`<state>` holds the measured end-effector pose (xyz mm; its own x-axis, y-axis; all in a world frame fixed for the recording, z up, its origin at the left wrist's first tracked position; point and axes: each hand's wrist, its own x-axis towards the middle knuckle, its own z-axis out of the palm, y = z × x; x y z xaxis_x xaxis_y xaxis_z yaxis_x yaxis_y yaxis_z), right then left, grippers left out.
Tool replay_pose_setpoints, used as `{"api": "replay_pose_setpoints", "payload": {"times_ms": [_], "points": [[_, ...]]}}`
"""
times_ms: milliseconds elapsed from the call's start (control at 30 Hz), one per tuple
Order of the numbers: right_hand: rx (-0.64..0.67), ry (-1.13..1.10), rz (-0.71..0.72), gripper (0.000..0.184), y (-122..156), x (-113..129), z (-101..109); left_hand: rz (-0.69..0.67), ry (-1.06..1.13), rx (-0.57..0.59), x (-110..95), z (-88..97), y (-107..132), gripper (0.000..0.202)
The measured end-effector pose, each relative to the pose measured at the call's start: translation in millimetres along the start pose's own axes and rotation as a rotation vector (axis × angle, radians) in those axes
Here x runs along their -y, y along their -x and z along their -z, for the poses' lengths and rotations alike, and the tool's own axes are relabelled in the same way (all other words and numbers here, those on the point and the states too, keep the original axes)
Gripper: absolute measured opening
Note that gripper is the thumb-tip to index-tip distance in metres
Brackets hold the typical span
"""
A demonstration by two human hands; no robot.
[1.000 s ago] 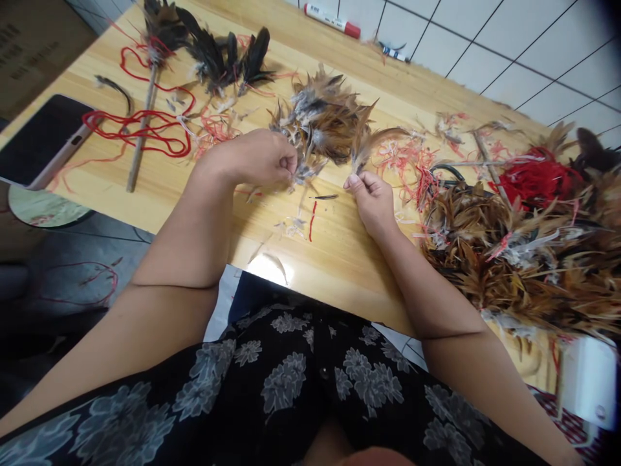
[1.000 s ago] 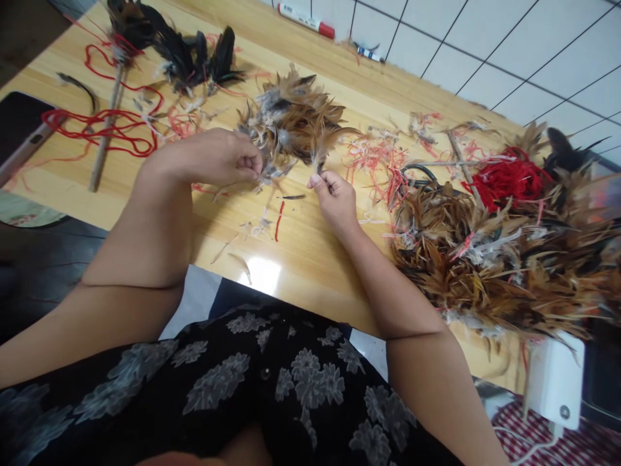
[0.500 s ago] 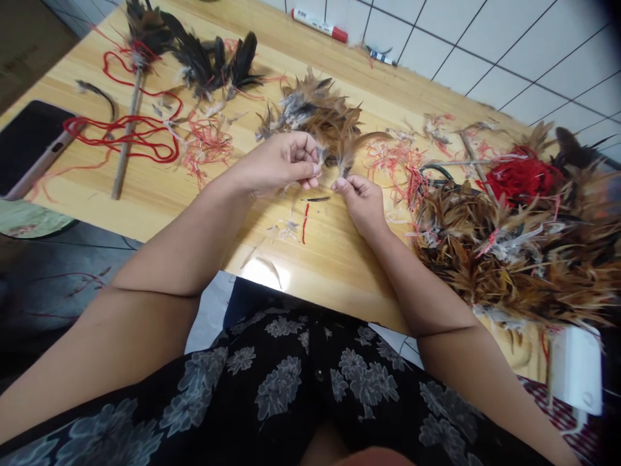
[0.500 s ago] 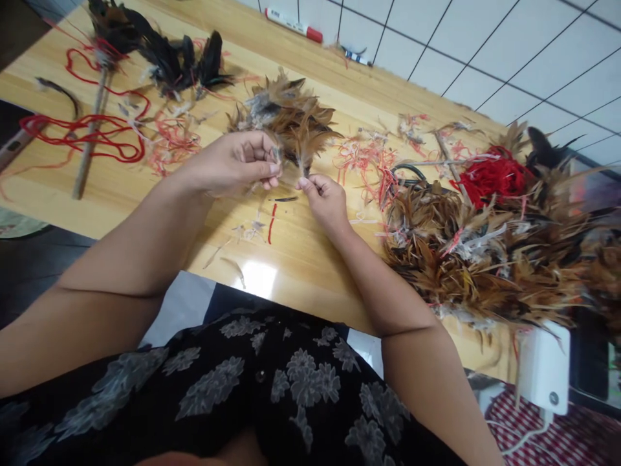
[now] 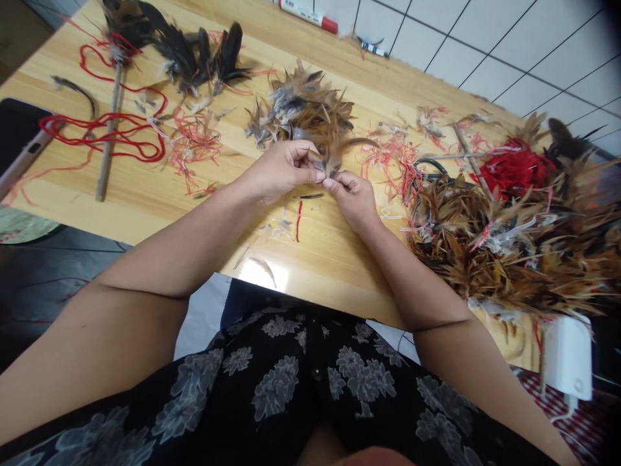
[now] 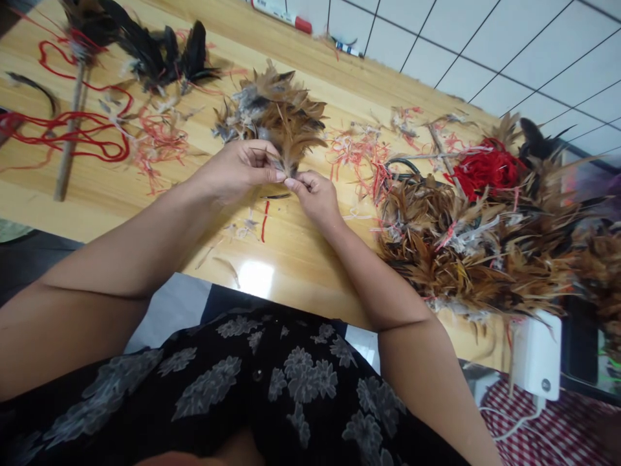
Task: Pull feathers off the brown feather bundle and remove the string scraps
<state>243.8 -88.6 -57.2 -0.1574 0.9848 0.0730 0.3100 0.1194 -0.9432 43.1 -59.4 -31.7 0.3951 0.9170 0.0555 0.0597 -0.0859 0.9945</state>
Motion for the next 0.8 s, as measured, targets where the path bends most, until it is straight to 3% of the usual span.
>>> {"api": "replay_pose_setpoints", "payload": {"times_ms": [200, 367, 433, 533, 667, 800], "points": [[-0.008, -0.018, -0.011, 0.062, 2, 6, 0, 0.008, -0.038, 0.058, -7, 6.3, 0, 0.034], [-0.068, -0.035, -0.009, 0.061, 4, -1, 5, -0.051, -0.420, -0.149, -29, 51.3, 6, 0.038], [-0.066, -0.047, -0.001, 0.063, 5, -4, 6, -0.024, -0.611, -0.130, -34, 71.6, 9, 0.031], [-0.055, -0.047, -0.014, 0.068, 6, -5, 7, 0.045, -0.760, -0.003, -34, 88.4, 11, 0.020], [-0.058, -0.036, -0.016, 0.070, 8, -3, 7, 0.019, -0.819, -0.010, -29, 78.8, 8, 0.009], [-0.053, -0.023, 0.010, 0.071, 8, -4, 8, -0.164, -0.792, -0.041, -19, 54.2, 4, 0.023]]}}
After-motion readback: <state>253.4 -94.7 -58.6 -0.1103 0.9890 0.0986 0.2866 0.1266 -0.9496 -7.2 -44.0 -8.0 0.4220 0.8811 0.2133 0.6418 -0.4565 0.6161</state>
